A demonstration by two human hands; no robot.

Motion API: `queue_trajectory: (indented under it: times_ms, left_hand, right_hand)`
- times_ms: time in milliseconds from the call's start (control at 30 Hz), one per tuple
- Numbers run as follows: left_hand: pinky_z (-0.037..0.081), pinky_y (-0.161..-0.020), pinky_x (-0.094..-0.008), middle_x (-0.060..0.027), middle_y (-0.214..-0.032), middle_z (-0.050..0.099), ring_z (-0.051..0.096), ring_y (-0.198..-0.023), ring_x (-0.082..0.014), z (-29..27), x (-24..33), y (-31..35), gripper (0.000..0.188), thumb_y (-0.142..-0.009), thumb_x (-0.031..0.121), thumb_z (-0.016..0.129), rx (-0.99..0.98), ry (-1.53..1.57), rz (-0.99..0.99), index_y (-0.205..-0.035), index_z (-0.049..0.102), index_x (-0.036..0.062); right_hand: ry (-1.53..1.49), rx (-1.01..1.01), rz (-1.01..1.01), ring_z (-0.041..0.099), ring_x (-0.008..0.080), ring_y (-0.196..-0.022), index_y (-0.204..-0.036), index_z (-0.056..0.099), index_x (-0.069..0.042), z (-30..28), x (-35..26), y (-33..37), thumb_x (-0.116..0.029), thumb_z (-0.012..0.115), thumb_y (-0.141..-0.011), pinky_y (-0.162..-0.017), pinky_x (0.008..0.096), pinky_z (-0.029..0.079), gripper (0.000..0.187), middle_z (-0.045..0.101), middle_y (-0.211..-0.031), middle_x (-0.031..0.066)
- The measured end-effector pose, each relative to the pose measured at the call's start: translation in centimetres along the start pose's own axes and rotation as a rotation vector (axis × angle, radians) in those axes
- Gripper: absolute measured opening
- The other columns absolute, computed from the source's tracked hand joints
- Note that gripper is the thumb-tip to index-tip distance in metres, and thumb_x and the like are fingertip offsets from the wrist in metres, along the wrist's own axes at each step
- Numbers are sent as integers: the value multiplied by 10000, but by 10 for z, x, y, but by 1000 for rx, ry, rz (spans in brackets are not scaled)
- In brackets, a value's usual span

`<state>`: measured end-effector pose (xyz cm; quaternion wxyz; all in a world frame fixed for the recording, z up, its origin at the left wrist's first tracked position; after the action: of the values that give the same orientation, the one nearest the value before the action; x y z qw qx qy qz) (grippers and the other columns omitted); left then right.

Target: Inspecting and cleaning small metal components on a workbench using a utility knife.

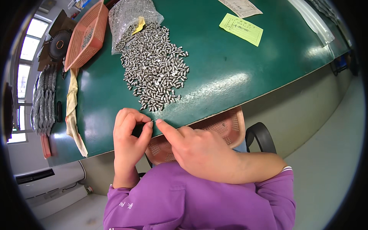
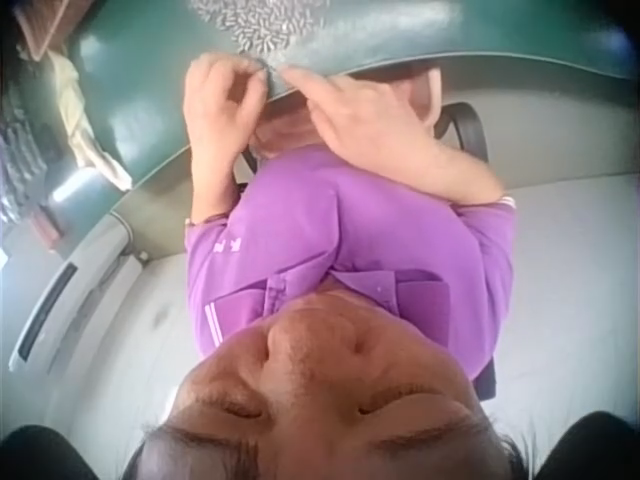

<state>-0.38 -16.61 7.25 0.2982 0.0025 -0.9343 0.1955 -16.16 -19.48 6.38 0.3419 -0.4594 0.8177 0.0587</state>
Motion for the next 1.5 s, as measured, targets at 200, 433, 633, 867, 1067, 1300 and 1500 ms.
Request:
queue_trajectory:
  times_ms: [200,433,633,867,1067,1300,1500]
  left_hand:
    - [455,-677,-380,-69,-824,591,567,-773,-268,2,-2,3,178,-719,-9,764,35,12,-21,-778,611,62]
    - [455,-677,-381,-74,-809,597,568,-748,-271,0,-4,5,186,-717,-16,775,37,47,-2,-774,613,56]
    - [463,-694,-381,-76,-818,605,575,-778,-274,-4,-6,4,176,-718,-5,785,5,68,-23,-800,637,46]
    - [497,-750,-392,-76,-893,643,610,-863,-284,-4,-4,-2,178,-763,12,779,29,80,-91,-899,673,52]
    - [490,-723,-393,-79,-885,626,602,-835,-283,3,0,-12,169,-766,10,779,86,-55,-35,-868,650,47]
    - [530,-658,-318,-78,-856,621,620,-793,-221,5,-6,-11,150,-776,-57,752,37,-39,-83,-840,635,12]
    - [491,-680,-360,-84,-879,617,591,-779,-251,2,-2,-3,145,-807,-44,716,97,96,-87,-855,600,31]
  right_hand:
    - [32,-28,2,649,246,-569,-1427,519,-17,2,-4,-3,-138,642,-885,-503,355,547,569,610,-767,100]
    - [42,-141,-14,646,236,-583,-1419,499,49,0,-8,-8,-107,646,-846,-504,346,542,611,610,-771,124]
    - [9,-131,-41,656,268,-607,-1421,481,54,-3,-5,-11,-91,639,-844,-545,361,554,616,633,-784,152]
    - [-87,24,100,694,268,-686,-1381,580,-86,-9,8,3,-27,622,-858,-583,390,547,527,714,-893,120]
    - [-83,32,24,697,301,-677,-1391,528,-28,-9,5,0,-76,619,-882,-601,392,576,519,685,-880,162]
    - [-73,24,22,691,294,-663,-1390,533,-28,-11,6,1,-75,620,-881,-595,389,574,519,671,-826,145]
    - [-90,42,7,689,296,-661,-1397,522,-26,-9,8,2,-80,624,-879,-590,395,574,531,671,-835,145]
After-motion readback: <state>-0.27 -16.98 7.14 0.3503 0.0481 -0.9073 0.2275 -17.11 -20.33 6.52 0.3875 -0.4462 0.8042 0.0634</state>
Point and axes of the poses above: each hand's wrist, its own y-axis away from the middle knuckle, its own z-axis out of the palm, x = y × z, the point moved 7 cm from there along -y, towards the middle knuckle
